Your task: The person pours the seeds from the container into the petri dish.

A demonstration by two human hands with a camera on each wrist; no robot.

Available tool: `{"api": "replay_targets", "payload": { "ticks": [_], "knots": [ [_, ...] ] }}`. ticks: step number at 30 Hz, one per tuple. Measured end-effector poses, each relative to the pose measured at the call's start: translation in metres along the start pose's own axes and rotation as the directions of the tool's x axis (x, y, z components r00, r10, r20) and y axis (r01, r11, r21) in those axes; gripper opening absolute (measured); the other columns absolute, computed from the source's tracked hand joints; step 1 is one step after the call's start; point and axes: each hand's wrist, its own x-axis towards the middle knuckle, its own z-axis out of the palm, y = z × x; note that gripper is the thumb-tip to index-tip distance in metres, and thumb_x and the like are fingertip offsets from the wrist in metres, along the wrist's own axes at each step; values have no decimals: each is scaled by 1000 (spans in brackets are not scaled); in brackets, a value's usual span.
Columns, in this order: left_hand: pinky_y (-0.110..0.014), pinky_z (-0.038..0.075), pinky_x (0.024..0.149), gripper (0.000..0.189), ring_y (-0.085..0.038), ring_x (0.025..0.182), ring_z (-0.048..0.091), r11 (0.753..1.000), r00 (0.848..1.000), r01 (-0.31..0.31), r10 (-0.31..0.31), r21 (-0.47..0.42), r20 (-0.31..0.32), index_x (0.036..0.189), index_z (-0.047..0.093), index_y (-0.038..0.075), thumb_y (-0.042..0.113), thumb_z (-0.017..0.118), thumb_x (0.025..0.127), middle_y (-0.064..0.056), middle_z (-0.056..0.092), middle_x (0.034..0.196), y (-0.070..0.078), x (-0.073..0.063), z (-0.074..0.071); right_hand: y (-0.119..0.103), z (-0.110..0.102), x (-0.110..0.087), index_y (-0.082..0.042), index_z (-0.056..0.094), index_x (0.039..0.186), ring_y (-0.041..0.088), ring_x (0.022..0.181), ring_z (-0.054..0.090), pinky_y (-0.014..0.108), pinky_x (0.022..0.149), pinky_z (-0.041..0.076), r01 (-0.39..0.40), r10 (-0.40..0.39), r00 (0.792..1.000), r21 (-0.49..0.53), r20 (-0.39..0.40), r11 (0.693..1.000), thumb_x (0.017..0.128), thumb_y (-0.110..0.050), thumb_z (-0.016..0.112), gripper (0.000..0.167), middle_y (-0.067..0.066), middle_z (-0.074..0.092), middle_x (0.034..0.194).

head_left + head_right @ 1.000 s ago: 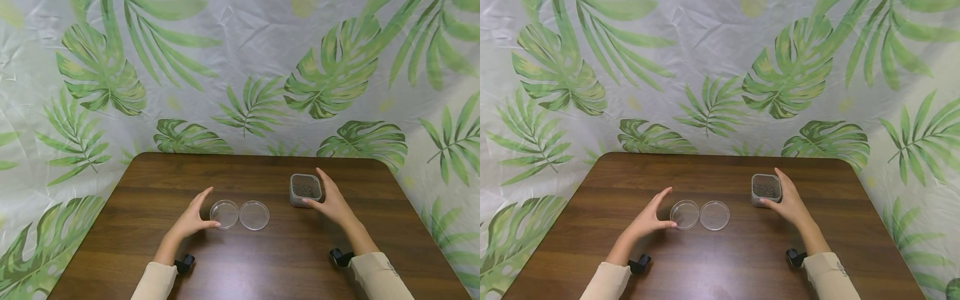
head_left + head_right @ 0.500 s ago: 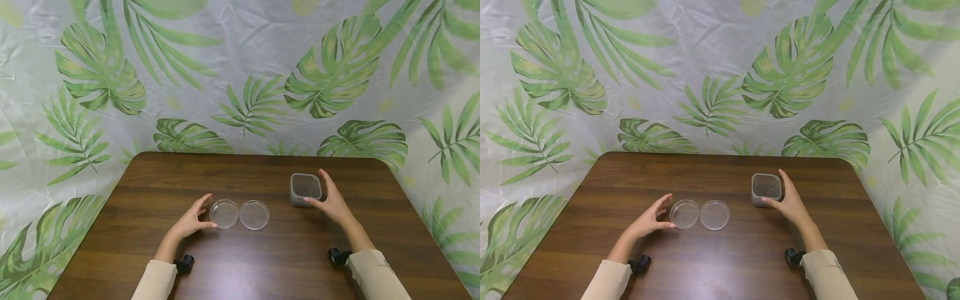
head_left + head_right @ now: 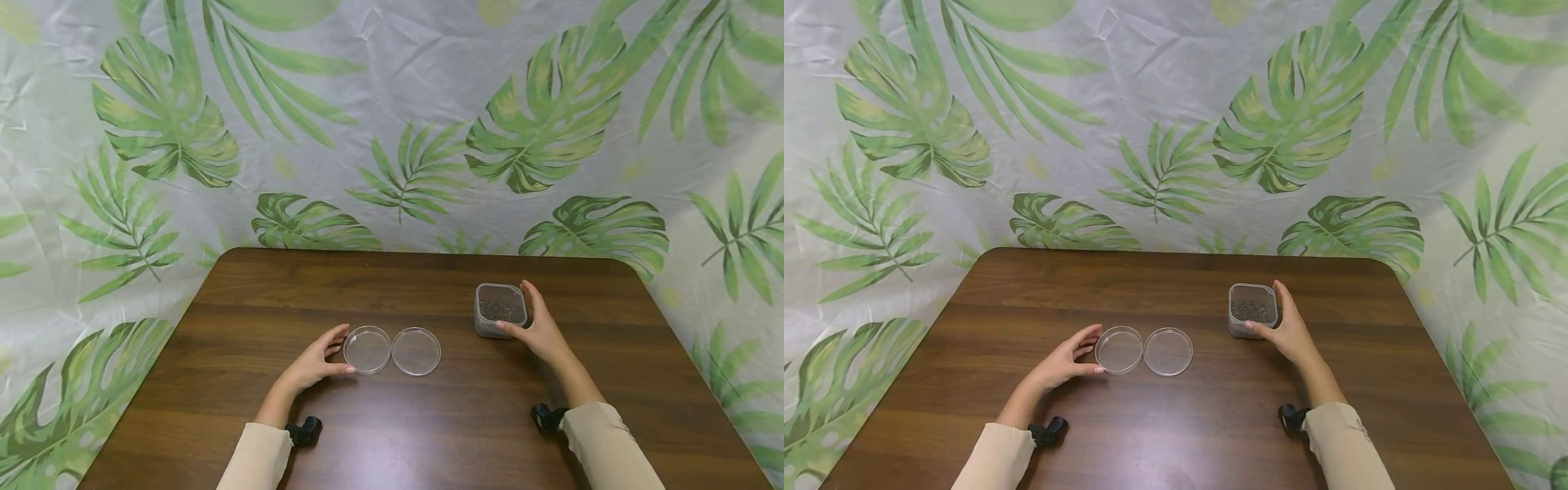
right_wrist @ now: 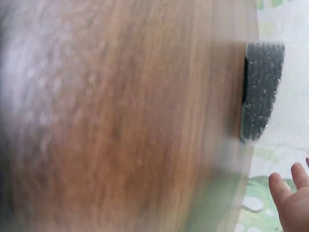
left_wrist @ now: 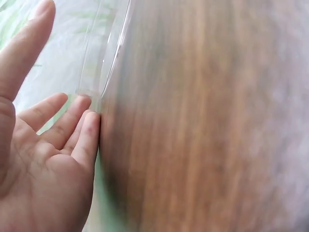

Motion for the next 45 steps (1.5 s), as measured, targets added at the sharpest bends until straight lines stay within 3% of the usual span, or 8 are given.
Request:
{"api": "replay_targets", "payload": {
  "ticks": [10, 18, 24, 29, 36, 45],
  "knots": [
    [-50, 30, 98, 78, -41, 117, 37, 997, 1000, -22, 23, 80, -20, 135, 30, -9, 5, 74, 73, -29, 35, 132, 0, 0, 4, 8, 2, 1, -16, -3, 145, 41, 131, 5, 63, 98, 16, -64, 61, 997, 59, 45, 996, 76, -26, 73, 102, 16, 1, 148],
    [-49, 33, 96, 74, -39, 111, 42, 991, 998, -29, 37, 131, -58, 132, 35, -9, 5, 75, 71, -27, 43, 123, -1, 0, 7, 5, 2, 4, -13, -5, 145, 37, 132, -4, 63, 98, 15, -102, 83, 991, 196, 103, 975, 78, -15, 71, 101, 17, -7, 147],
    [-48, 37, 92, 73, -36, 107, 46, 980, 993, -65, 83, 188, -89, 130, 39, -8, 7, 77, 69, -23, 47, 119, -19, 5, 7, -15, -1, 0, -8, -5, 144, 38, 131, -8, 64, 98, 14, -131, 100, 986, 241, 137, 962, 79, -11, 69, 98, 19, -12, 146],
    [-43, 38, 93, 75, -29, 109, 47, 978, 992, -52, 74, 201, -103, 131, 42, 0, 15, 79, 68, -14, 49, 120, -36, 10, 6, -20, -1, -2, -7, -5, 144, 39, 131, -5, 63, 98, 13, -144, 106, 983, 269, 149, 952, 79, -9, 68, 97, 20, -10, 146],
    [-44, 38, 93, 74, -30, 108, 47, 978, 991, -58, 80, 199, -104, 131, 43, 2, 19, 79, 68, -13, 50, 119, -38, 10, 6, -20, 0, -3, -1, -1, 142, 45, 129, 9, 59, 100, 18, -123, 84, 987, 317, 135, 940, 79, -4, 67, 92, 29, 6, 143],
    [-44, 38, 93, 73, -29, 108, 47, 977, 990, -63, 86, 202, -107, 131, 43, 2, 18, 79, 68, -13, 50, 119, -41, 11, 6, -20, 3, -3, 1, 7, 140, 42, 127, 16, 57, 98, 23, -116, 93, 992, 329, 84, 937, 76, -2, 69, 89, 28, 17, 139]
  ]
}}
